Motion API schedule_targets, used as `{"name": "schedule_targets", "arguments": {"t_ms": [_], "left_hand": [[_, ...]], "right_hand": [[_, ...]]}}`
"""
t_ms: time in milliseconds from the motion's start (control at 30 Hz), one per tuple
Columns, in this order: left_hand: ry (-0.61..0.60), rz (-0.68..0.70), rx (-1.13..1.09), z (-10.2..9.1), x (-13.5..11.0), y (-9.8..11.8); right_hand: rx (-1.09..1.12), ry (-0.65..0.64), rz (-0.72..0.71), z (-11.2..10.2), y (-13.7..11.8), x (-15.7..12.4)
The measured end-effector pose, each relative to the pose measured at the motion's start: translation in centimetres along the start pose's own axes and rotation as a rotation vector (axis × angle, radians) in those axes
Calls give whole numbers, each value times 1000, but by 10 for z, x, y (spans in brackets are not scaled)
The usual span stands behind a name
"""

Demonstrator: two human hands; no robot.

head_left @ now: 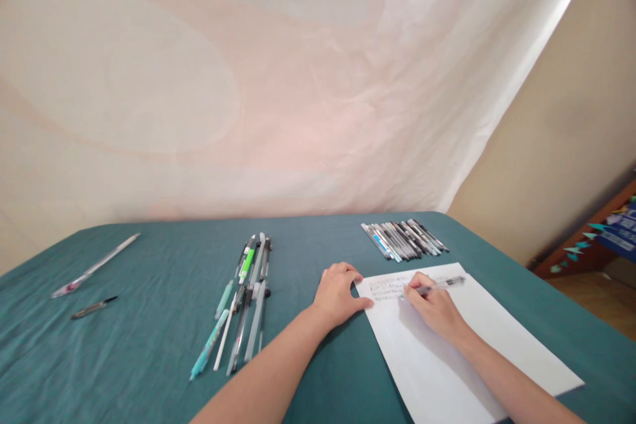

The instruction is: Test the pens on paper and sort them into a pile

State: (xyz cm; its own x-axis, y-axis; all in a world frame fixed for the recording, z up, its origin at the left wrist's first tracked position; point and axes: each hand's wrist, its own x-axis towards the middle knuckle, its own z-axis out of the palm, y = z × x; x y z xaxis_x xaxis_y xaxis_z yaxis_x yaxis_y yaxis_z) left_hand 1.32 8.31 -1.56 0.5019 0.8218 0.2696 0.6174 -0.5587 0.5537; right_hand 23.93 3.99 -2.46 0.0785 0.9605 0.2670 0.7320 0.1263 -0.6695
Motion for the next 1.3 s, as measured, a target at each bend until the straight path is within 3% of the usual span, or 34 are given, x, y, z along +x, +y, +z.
{"name": "schedule_targets", "arguments": {"t_ms": [467, 600, 733, 833, 967, 1100, 1300], "left_hand": [[1, 19, 8, 1, 0, -1], [19, 52, 42, -5, -1, 5], [45, 224, 103, -17, -7, 32], [-33, 361, 90, -17, -16, 60], [-225, 540, 67, -2, -29, 83], [-331, 572, 65, 11, -31, 81], [-282, 539, 47, 13, -30, 72]], "right_hand": [[190, 45, 85, 2, 1, 2], [180, 22, 31, -1, -7, 1], [62, 58, -138, 1, -9, 0], [-48, 63, -261, 6, -6, -1], [-181, -16, -282, 10, -5, -4], [-252, -67, -268, 10, -5, -5], [-270, -122, -315, 14, -4, -5]]}}
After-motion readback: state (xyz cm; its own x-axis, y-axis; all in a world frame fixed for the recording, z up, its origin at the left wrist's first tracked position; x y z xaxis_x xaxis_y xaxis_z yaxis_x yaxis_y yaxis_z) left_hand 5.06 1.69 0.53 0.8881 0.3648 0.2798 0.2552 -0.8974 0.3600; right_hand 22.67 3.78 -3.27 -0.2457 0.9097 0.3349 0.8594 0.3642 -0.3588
